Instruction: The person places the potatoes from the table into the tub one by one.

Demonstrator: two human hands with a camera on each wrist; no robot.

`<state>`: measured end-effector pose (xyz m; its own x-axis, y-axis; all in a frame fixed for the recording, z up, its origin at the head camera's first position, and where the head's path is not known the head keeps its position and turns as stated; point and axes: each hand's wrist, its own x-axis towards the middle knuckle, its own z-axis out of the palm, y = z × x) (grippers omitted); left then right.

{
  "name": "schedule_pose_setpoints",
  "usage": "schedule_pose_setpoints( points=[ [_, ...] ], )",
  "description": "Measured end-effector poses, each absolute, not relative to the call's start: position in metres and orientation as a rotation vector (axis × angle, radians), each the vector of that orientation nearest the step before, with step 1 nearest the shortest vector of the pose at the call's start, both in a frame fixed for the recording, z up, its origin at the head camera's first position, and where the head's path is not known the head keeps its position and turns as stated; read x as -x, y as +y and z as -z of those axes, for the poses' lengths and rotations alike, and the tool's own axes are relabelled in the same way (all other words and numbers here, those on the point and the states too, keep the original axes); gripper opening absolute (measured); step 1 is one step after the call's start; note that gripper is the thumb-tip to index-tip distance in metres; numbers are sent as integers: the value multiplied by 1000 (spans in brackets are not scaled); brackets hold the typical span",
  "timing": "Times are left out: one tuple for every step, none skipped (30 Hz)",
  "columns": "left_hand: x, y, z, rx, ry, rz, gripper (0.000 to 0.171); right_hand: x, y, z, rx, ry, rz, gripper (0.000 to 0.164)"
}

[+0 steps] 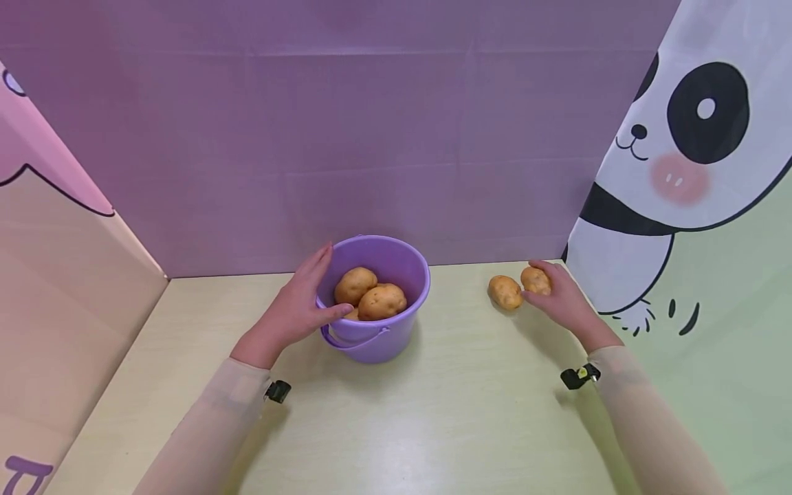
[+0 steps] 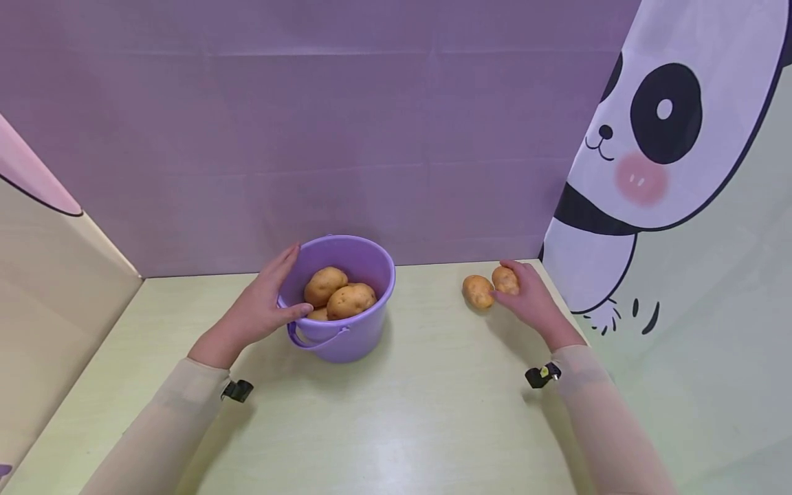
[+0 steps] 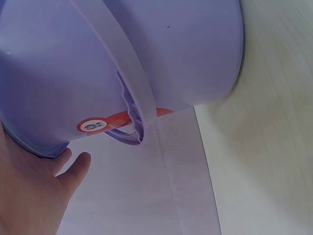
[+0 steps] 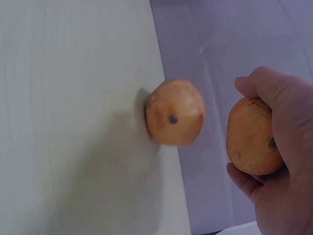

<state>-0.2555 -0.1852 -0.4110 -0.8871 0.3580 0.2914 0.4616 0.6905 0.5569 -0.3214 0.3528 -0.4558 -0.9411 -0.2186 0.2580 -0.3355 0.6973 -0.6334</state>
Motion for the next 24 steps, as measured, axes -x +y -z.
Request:
schedule_pose_setpoints(
  points=[
    [256,-185,411,667,-2741,959,116,321,350,453,-466,-2735,-1077,70],
    [256,-185,411,667,-2742,954,116,321,348,451,-481,-2727,-1086,70],
    [256,-185,411,667,-2745,947,116,320,345,448,-495,-2722,-1096,69],
    [256,-185,411,668,-2748,940,117,319,341,445,-506,-2716,-1104,69],
    [256,-185,411,666,-2752,934,117,319,339,443,-517,-2712,-1108,69],
    [256,-185,411,667,-2755,930,118,318,336,440,-524,-2710,-1112,69],
    [256,-185,410,669,-2759,924,119,317,333,437,-535,-2706,-1115,69],
    [256,-186,409,672,-2761,925,119,317,330,434,-545,-2703,-1117,69],
    [256,-186,409,675,-2765,919,120,316,326,431,-559,-2700,-1118,69],
    [256,-186,408,679,-2767,916,122,315,324,428,-569,-2696,-1124,69],
    [256,-186,407,682,-2769,912,123,314,321,425,-578,-2698,-1131,69],
    [256,-186,407,688,-2770,905,125,313,317,421,-590,-2698,-1141,69],
    [256,-187,406,692,-2772,898,127,312,314,418,-601,-2697,-1150,69],
    [256,-187,406,696,-2772,897,130,311,311,415,-610,-2698,-1158,69],
    [256,-187,405,701,-2772,894,132,310,308,412,-620,-2697,-1163,70],
    [256,-187,405,704,-2773,892,134,310,305,410,-629,-2697,-1166,70],
    [256,-187,405,708,-2774,887,137,310,302,408,-640,-2695,-1166,70],
    [256,-188,405,710,-2777,885,139,310,299,405,-652,-2690,-1168,70],
    [256,-188,405,711,-2779,887,140,310,297,404,-662,-2684,-1164,70],
    [256,-188,404,712,-2783,885,141,310,294,402,-672,-2678,-1162,70],
    [256,-188,404,711,-2788,882,141,311,291,400,-685,-2671,-1158,70],
    [256,-188,404,709,-2795,880,141,311,287,398,-698,-2665,-1158,70],
    [255,-188,404,706,-2799,878,141,311,284,396,-709,-2664,-1155,70],
    [255,-188,403,703,-2804,879,141,311,280,395,-717,-2663,-1153,70]
  ],
)
